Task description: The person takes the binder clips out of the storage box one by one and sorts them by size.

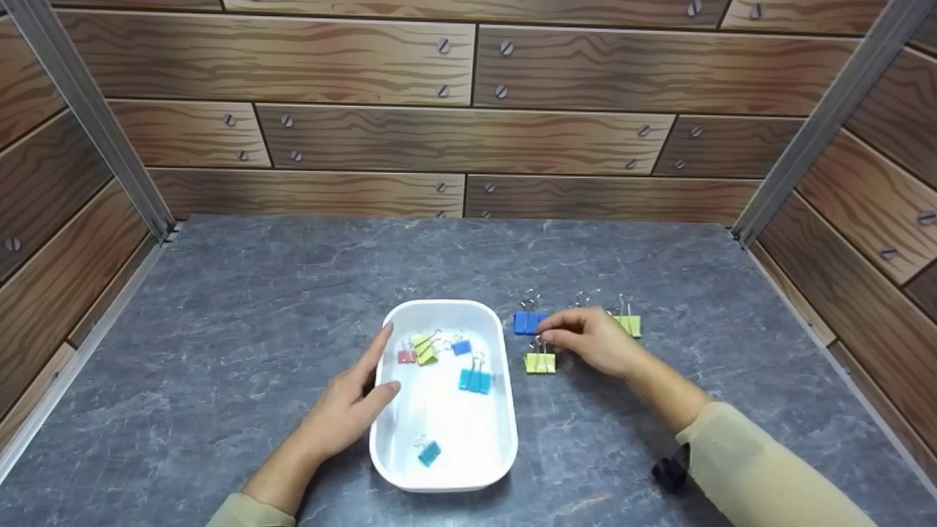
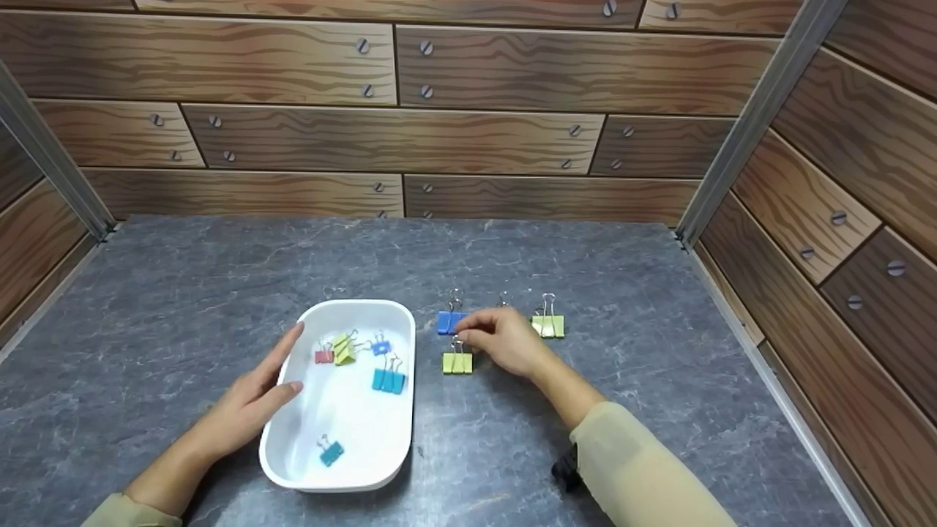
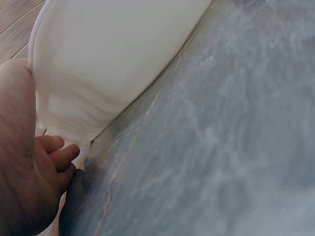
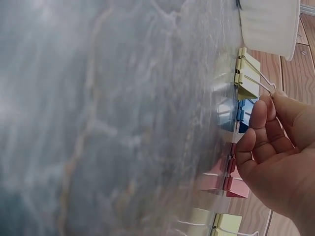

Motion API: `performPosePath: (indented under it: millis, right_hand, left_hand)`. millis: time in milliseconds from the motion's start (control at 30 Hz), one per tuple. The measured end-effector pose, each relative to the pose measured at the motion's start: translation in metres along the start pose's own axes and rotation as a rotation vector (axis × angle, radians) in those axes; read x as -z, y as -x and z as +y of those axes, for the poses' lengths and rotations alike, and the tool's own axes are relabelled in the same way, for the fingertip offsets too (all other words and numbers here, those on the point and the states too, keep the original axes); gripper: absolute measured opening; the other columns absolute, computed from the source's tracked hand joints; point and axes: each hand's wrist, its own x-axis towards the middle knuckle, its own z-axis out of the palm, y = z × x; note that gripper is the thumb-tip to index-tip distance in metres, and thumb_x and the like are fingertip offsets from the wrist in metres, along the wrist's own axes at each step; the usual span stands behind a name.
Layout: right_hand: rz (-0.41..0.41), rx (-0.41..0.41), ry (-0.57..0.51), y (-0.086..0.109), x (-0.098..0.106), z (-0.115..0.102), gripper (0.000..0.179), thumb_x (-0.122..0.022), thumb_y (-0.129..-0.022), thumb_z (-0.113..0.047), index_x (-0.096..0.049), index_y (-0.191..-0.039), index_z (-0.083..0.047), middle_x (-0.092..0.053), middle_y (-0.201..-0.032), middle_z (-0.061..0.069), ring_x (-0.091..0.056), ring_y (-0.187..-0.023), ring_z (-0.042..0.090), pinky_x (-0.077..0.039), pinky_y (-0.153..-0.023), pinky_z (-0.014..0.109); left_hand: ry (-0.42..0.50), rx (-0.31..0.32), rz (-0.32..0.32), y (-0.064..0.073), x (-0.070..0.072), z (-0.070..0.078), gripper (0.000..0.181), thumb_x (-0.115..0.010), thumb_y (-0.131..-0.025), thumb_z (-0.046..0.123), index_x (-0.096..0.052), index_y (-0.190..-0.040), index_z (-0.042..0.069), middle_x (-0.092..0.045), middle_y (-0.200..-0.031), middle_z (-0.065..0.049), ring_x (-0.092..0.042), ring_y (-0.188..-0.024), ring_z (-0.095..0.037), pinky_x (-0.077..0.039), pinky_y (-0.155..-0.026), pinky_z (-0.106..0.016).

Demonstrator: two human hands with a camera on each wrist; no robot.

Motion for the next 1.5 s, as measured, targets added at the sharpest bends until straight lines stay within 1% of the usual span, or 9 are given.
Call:
performPosePath:
  millis: [333, 467, 567, 667, 800, 1000, 1200, 1400, 1500]
  right_hand:
    - [0.069, 0.011, 0.002, 0.004, 0.011, -0.014, 0.023, -0.074, -0.101, -0.014, -0.078, -0.117, 0.002, -0.078, -0.109, 0.014, -0.068, -0.090, 0.014, -0.054, -0.078, 0.022]
    - [0.078, 0.005, -0.051, 0.003, 0.014, -0.025, 0.025, -0.073, -0.102, -0.013, -0.076, -0.119, 0.006, -0.076, -0.111, 0.021, -0.072, -0.094, 0.022, -0.061, -0.083, 0.030]
    - [0.087, 0.000, -0.069, 0.002, 0.014, -0.035, 0.024, -0.073, -0.102, -0.014, -0.077, -0.118, 0.003, -0.076, -0.108, 0.019, -0.072, -0.093, 0.022, -0.062, -0.083, 0.036]
    - [0.091, 0.012, -0.069, 0.002, 0.011, -0.047, 0.023, -0.074, -0.101, -0.017, -0.078, -0.117, -0.002, -0.077, -0.101, 0.012, -0.070, -0.089, 0.022, -0.062, -0.077, 0.034]
    - [0.081, 0.090, -0.083, -0.001, 0.001, -0.064, 0.021, -0.075, -0.101, -0.016, -0.079, -0.116, -0.003, -0.078, -0.098, 0.010, -0.072, -0.089, 0.032, -0.058, -0.073, 0.028]
    - [0.026, 0.183, -0.150, -0.010, -0.023, -0.087, 0.021, -0.073, -0.102, -0.014, -0.078, -0.118, -0.001, -0.078, -0.105, 0.016, -0.074, -0.095, 0.037, -0.062, -0.083, 0.036]
    - [-0.009, 0.191, -0.201, -0.018, -0.049, -0.100, 0.021, -0.073, -0.102, -0.013, -0.077, -0.119, -0.001, -0.078, -0.103, 0.013, -0.074, -0.091, 0.029, -0.061, -0.087, 0.046]
    - [-0.052, 0.185, -0.223, -0.026, -0.068, -0.102, 0.023, -0.070, -0.104, -0.014, -0.076, -0.123, -0.002, -0.077, -0.103, 0.011, -0.074, -0.091, 0.024, -0.060, -0.087, 0.043]
    - [-0.064, 0.182, -0.239, -0.030, -0.075, -0.101, 0.024, -0.070, -0.104, -0.015, -0.076, -0.123, -0.002, -0.077, -0.103, 0.012, -0.073, -0.091, 0.025, -0.060, -0.088, 0.048]
  left_hand:
    - [-0.009, -0.019, 0.002, 0.000, 0.000, 0.000, 0.076, -0.061, -0.105, 0.026, -0.023, -0.171, 0.032, -0.043, -0.164, -0.014, -0.043, -0.149, -0.031, -0.035, -0.119, -0.056]
    - [-0.013, -0.017, 0.001, 0.000, 0.000, 0.000, 0.077, -0.061, -0.105, 0.026, -0.023, -0.171, 0.032, -0.042, -0.165, -0.014, -0.043, -0.149, -0.029, -0.036, -0.119, -0.055]
    - [-0.014, -0.006, -0.002, 0.000, 0.000, -0.001, 0.077, -0.061, -0.105, 0.025, -0.023, -0.171, 0.033, -0.041, -0.166, -0.012, -0.042, -0.150, -0.028, -0.035, -0.120, -0.053]
    - [-0.015, 0.000, -0.003, 0.000, 0.000, -0.001, 0.077, -0.061, -0.105, 0.026, -0.023, -0.171, 0.034, -0.041, -0.166, -0.012, -0.042, -0.149, -0.027, -0.036, -0.120, -0.052]
    - [-0.006, -0.012, -0.004, 0.000, 0.000, -0.001, 0.077, -0.061, -0.105, 0.025, -0.023, -0.171, 0.031, -0.041, -0.166, -0.014, -0.045, -0.148, -0.028, -0.040, -0.117, -0.053]
    - [-0.007, -0.029, 0.001, 0.000, 0.000, -0.001, 0.076, -0.060, -0.105, 0.024, -0.023, -0.171, 0.030, -0.041, -0.165, -0.015, -0.043, -0.149, -0.030, -0.038, -0.118, -0.054]
    - [-0.003, -0.012, -0.012, -0.001, 0.000, 0.000, 0.077, -0.061, -0.105, 0.025, -0.022, -0.171, 0.034, -0.039, -0.167, -0.012, -0.042, -0.150, -0.029, -0.036, -0.120, -0.051]
    - [-0.004, 0.007, -0.015, 0.000, 0.000, -0.001, 0.078, -0.061, -0.105, 0.025, -0.021, -0.171, 0.035, -0.039, -0.167, -0.012, -0.041, -0.151, -0.028, -0.036, -0.120, -0.050]
    - [0.000, 0.010, -0.020, 0.000, 0.000, -0.001, 0.078, -0.060, -0.105, 0.024, -0.020, -0.171, 0.035, -0.038, -0.168, -0.013, -0.040, -0.151, -0.028, -0.036, -0.120, -0.051]
